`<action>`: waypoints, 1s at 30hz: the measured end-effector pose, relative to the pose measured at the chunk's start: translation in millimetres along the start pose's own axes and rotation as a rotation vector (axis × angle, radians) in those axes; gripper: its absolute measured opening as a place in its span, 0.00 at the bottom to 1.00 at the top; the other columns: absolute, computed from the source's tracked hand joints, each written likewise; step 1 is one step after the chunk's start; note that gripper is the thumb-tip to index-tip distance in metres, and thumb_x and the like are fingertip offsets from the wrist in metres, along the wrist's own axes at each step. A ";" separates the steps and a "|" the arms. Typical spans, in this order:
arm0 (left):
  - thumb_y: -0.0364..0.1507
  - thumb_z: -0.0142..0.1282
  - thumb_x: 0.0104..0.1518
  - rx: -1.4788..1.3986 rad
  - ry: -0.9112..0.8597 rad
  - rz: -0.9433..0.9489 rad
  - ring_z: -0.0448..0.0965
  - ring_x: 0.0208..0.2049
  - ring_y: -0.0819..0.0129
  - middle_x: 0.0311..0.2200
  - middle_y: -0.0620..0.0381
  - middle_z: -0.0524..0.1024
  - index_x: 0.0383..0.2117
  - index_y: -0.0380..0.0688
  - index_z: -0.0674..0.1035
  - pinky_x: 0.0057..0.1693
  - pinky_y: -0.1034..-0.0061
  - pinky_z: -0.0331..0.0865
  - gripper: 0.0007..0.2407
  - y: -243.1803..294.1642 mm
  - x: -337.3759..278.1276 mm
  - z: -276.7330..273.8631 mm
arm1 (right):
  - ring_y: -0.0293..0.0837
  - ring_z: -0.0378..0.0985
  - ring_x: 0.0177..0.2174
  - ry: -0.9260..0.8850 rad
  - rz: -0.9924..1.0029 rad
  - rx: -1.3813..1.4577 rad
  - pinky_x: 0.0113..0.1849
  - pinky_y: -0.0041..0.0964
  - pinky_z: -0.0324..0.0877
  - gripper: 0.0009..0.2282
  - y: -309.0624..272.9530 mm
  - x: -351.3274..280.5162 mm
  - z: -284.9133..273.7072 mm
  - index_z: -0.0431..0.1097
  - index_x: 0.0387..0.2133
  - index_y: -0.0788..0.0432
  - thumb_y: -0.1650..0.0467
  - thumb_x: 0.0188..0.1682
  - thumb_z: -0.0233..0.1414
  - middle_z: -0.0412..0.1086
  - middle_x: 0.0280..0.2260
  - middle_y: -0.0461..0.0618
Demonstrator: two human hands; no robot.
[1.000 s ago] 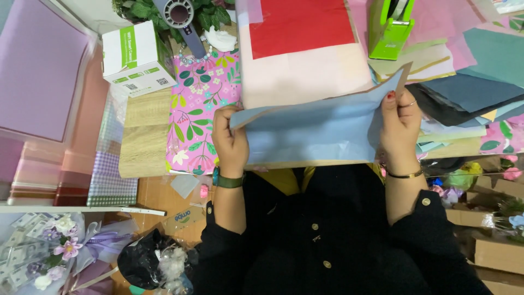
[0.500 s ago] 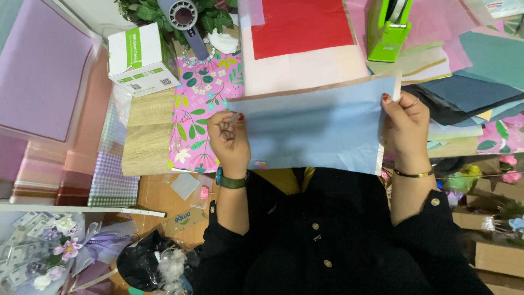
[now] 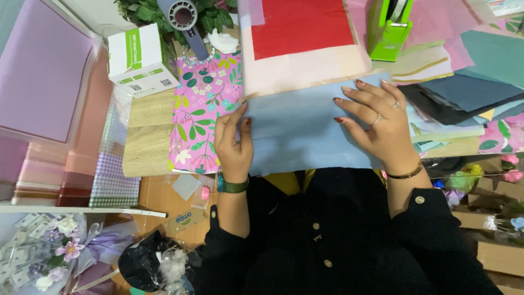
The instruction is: The person wraps a box with layers of pink and red paper, secures them using tape from a dispenser, and then adds a final translucent blue layer around the lower half.
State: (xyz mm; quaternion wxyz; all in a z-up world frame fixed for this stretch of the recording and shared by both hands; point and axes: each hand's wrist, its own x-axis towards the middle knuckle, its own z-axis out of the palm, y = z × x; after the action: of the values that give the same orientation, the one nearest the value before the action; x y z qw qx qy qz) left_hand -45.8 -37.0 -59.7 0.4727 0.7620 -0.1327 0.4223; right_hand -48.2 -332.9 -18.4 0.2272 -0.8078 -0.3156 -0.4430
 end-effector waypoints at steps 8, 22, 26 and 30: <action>0.32 0.65 0.55 0.325 0.030 0.295 0.66 0.56 0.45 0.52 0.50 0.65 0.39 0.51 0.85 0.63 0.49 0.62 0.08 9.0 17.7 -14.0 | 0.50 0.78 0.48 -0.029 0.076 0.005 0.57 0.48 0.64 0.10 18.0 -1.2 4.2 0.83 0.43 0.51 0.66 0.49 0.68 0.79 0.44 0.44; 0.35 0.60 0.62 0.358 -0.295 0.416 0.79 0.53 0.62 0.48 0.66 0.78 0.54 0.65 0.81 0.64 0.58 0.63 0.14 15.8 28.2 3.9 | 0.58 0.77 0.49 -0.156 0.144 0.136 0.58 0.54 0.62 0.22 19.9 18.5 0.6 0.79 0.48 0.58 0.65 0.41 0.71 0.76 0.45 0.53; 0.37 0.66 0.57 0.290 -0.340 0.349 0.78 0.53 0.64 0.47 0.69 0.78 0.52 0.66 0.82 0.67 0.51 0.54 0.15 9.1 34.0 -2.2 | 0.54 0.76 0.49 -0.172 0.149 0.121 0.59 0.52 0.62 0.20 24.2 12.9 2.9 0.80 0.46 0.54 0.62 0.41 0.70 0.77 0.45 0.49; 0.43 0.65 0.58 0.549 -0.254 0.491 0.78 0.54 0.60 0.45 0.63 0.80 0.49 0.57 0.81 0.67 0.33 0.40 0.16 55.0 31.7 18.3 | 0.54 0.76 0.49 -0.164 0.207 0.150 0.60 0.51 0.60 0.19 24.8 11.3 6.6 0.81 0.45 0.52 0.63 0.40 0.71 0.78 0.45 0.47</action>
State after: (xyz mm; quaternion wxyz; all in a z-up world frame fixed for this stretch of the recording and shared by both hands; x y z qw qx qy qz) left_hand -50.1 -74.5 -5.5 0.1158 0.8519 -0.2509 0.4448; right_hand -22.2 -342.4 -14.2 0.3046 -0.8502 -0.2805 -0.3250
